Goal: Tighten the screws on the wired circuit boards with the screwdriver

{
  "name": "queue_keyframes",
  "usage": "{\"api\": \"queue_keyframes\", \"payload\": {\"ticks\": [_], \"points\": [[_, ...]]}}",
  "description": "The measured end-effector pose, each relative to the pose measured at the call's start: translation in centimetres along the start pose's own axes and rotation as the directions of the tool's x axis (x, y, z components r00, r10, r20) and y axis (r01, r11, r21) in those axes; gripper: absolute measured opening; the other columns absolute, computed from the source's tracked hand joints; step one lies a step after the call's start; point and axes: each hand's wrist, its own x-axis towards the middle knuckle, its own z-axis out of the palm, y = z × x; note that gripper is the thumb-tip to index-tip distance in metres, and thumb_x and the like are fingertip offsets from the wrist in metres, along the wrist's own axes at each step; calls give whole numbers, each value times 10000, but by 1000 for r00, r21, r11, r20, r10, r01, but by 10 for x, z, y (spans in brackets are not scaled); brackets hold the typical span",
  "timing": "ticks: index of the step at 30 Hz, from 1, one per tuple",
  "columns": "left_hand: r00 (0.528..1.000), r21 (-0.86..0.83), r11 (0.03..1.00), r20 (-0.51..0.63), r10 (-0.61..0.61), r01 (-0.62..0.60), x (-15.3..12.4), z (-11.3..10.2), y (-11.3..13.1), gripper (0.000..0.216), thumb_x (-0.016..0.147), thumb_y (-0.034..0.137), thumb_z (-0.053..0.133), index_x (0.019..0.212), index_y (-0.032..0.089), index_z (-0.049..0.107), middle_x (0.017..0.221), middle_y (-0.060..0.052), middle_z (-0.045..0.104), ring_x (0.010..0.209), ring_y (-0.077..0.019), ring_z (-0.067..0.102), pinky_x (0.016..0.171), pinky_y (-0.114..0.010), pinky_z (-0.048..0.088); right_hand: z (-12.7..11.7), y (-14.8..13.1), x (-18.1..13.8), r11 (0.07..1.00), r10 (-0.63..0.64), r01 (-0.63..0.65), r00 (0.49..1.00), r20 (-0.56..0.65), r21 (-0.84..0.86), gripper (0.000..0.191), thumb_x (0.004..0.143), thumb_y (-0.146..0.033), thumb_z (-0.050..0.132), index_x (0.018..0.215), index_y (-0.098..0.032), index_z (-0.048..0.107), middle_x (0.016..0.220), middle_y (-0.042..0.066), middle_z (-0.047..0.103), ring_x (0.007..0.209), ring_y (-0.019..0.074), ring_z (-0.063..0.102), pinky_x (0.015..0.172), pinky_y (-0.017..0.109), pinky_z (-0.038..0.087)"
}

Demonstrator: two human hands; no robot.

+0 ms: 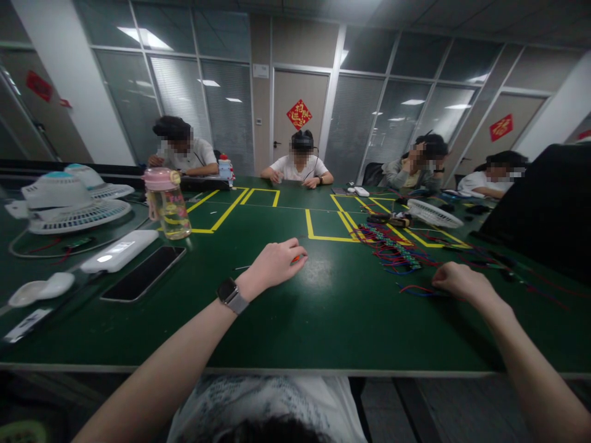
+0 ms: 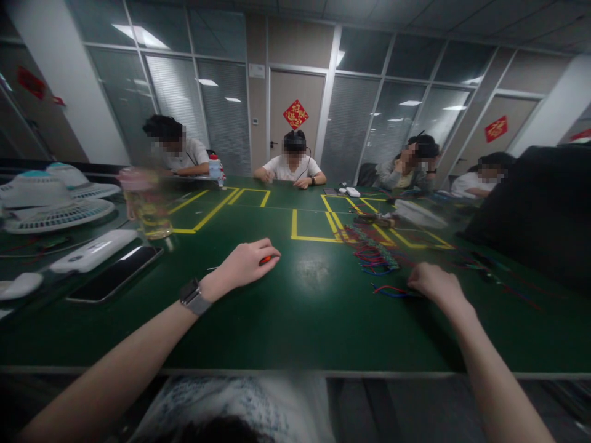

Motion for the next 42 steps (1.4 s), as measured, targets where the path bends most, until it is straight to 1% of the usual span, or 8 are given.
{"api": "queue_keyframes", "payload": {"ticks": [7,9,12,16,19,23,31,42], "points": [[1000,-4,1000,-3,4,-4,0,0,0,280,939,311,414,1013,193,656,958,-33,611,733,-121,605,668,-239,455,6,4,-6,998,-64,64,998,-8,-3,168,768,-253,542,776,-194,698,850,91,716,777,251,669,563,295,431],[1000,2,1000,-2,3,-3,0,-1,0,281,938,311,414,1010,190,657,955,-36,610,731,-122,603,663,-240,456,9,10,-8,989,-136,141,984,-114,37,221,783,-297,498,810,-188,688,840,90,718,767,252,668,600,313,448],[1000,13,1000,-1,-1,1,1,-1,1,279,936,309,418,1003,187,660,955,-40,608,712,-117,599,649,-237,455,16,18,-20,960,-189,248,916,-354,129,324,755,-408,464,830,-178,679,863,101,718,795,273,667,678,349,479],[1000,10,1000,-11,3,-3,0,-1,0,273,935,306,422,1005,192,660,965,-38,609,714,-116,600,654,-238,455,26,18,-52,923,-37,230,850,-525,308,460,648,-565,485,798,-189,703,818,98,723,656,267,661,633,364,498],[1000,12,1000,-12,2,-2,0,0,1,277,937,310,417,1003,192,658,960,-35,611,717,-120,600,650,-240,451,31,16,-72,884,82,167,865,-496,437,519,599,-634,515,803,-207,729,760,72,725,541,241,634,572,356,495],[1000,5,1000,-10,0,0,0,0,0,278,936,309,417,1005,188,659,966,-36,611,719,-115,599,651,-233,449,33,15,-80,859,124,155,862,-492,488,516,571,-656,539,779,-230,741,785,57,734,642,274,671,618,363,510],[1000,8,1000,-20,4,-4,0,-1,2,285,938,309,414,1021,190,660,966,-44,609,720,-116,603,658,-233,457,36,19,-77,853,31,250,853,-521,459,423,658,-598,527,820,-253,711,860,60,734,796,320,685,689,406,528],[1000,18,1000,-14,7,-6,0,-1,1,280,937,305,418,1017,188,659,965,-42,606,721,-118,604,660,-236,461,37,21,-71,845,-94,360,827,-554,395,392,666,-554,523,809,-225,682,850,82,724,751,295,689,686,400,547]]}}
